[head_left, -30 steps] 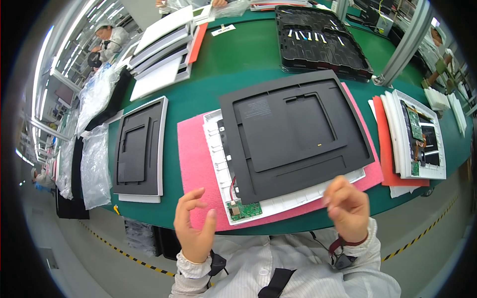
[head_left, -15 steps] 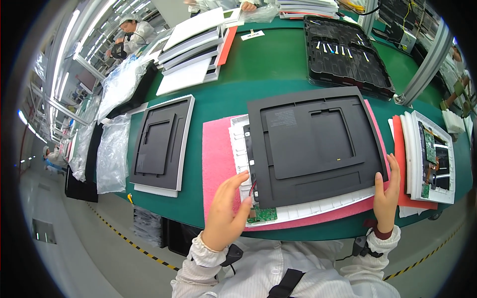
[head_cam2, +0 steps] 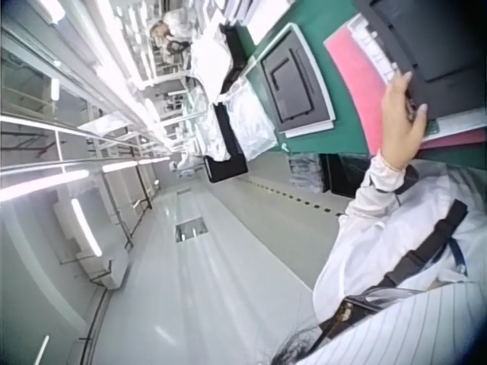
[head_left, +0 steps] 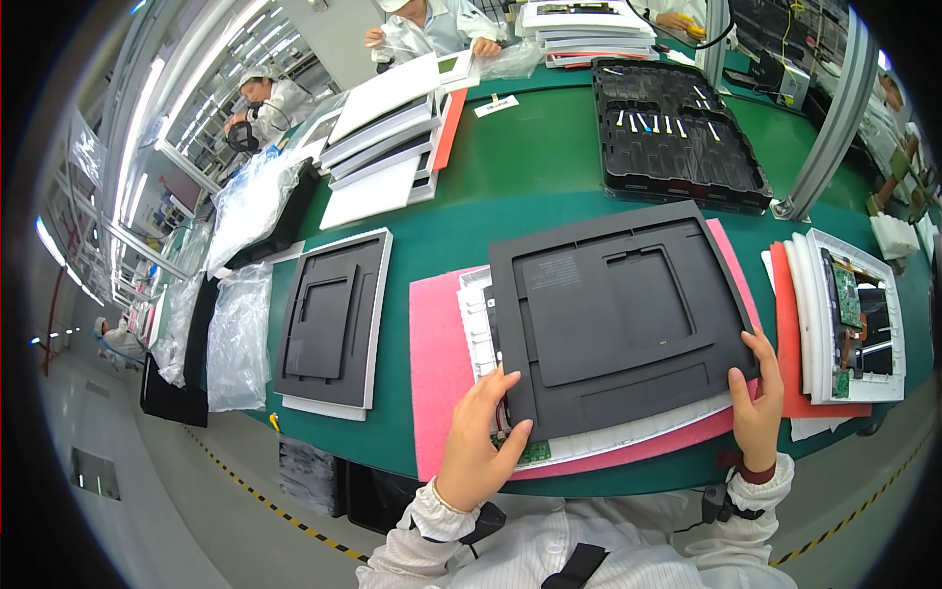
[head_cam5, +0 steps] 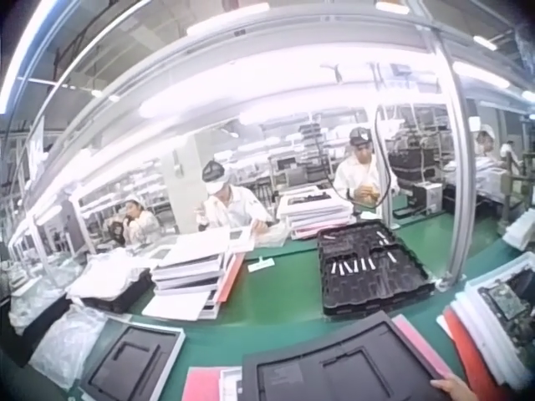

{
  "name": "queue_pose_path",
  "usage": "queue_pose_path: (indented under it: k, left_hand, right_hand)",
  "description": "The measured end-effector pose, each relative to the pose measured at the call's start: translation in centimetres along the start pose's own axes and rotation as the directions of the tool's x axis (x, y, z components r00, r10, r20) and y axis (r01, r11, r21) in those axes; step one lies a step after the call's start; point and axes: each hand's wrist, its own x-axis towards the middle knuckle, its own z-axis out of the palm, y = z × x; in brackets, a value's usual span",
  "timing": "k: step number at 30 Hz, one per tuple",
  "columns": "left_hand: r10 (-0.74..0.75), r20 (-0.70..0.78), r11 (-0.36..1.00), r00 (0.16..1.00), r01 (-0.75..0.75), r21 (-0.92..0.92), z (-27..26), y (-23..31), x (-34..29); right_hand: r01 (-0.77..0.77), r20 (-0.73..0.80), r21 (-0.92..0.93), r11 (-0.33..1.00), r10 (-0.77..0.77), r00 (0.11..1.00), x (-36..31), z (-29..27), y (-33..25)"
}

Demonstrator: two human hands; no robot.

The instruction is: Assemble an electronic device by connecting a ribbon cable to a PCB and fitting it into a plastic frame housing.

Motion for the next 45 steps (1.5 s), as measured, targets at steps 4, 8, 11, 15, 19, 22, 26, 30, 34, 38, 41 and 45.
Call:
queue_pose_path:
  k: [4, 8, 11, 15, 19, 22, 26, 30, 34, 38, 41, 45]
  left_hand:
    - [0.038, -0.025, 0.999, 0.999, -0.038, 0.004, -0.4, 0.9, -1.0]
    - [0.088, -0.076, 0.993, 0.993, -0.082, 0.079, -1.0, 1.8, -2.6]
    - [0.047, -0.082, 0.999, 0.996, -0.048, -0.001, -0.9, 1.1, -3.3]
    - [0.025, -0.073, 1.000, 0.997, -0.026, -0.011, -1.2, 0.8, -3.8]
    - [-0.015, -0.046, 0.999, 0.999, 0.013, -0.035, -1.0, 0.6, -4.2]
    - [-0.013, -0.038, 1.000, 0.999, 0.013, -0.024, -0.8, 0.3, -4.3]
    - [0.005, -0.030, 1.000, 1.000, -0.005, 0.016, -0.7, 0.0, -4.3]
    - [0.014, -0.017, 0.999, 1.000, -0.013, 0.050, -0.4, 0.0, -4.3]
    - [0.045, -0.018, 0.986, 0.999, -0.042, 0.160, 0.2, -0.4, -4.4]
    - [0.059, -0.022, 0.973, 0.998, -0.053, 0.223, 0.5, -0.5, -4.5]
    - [0.058, -0.028, 0.975, 0.998, -0.051, 0.216, 0.4, -0.1, -4.5]
    - [0.048, -0.046, 0.980, 0.998, -0.038, 0.198, 0.5, -0.4, -4.7]
  right_hand:
    - [-0.009, -0.021, 0.075, 0.997, 0.011, 1.000, -0.2, -0.1, -0.1]
    - [0.047, -0.016, 0.069, 0.997, -0.046, 0.999, -0.4, -0.2, -0.3]
    - [0.060, 0.030, 0.025, 0.998, -0.060, 0.998, -0.4, -0.2, -1.1]
    - [0.052, 0.054, 0.046, 0.998, -0.055, 0.997, -0.6, 0.0, -1.3]
    - [0.045, 0.078, 0.028, 0.999, -0.047, 0.996, -0.7, 0.1, -1.3]
    - [0.042, 0.087, 0.007, 0.999, -0.043, 0.995, -0.9, 0.1, -1.2]
    - [0.077, 0.090, -0.059, 0.995, -0.072, 0.993, -1.1, 0.3, -1.4]
    - [0.093, 0.094, -0.091, 0.992, -0.084, 0.992, -1.3, 0.3, -1.4]
    - [0.100, 0.051, -0.131, 0.986, -0.094, 0.994, -1.4, 0.5, -1.2]
    - [0.105, 0.017, -0.148, 0.983, -0.104, 0.994, -1.6, 0.9, -1.0]
    - [0.134, 0.024, -0.153, 0.979, -0.132, 0.991, -1.6, 0.9, -1.1]
    - [0.154, 0.047, -0.122, 0.980, -0.150, 0.988, -1.4, 1.4, -1.4]
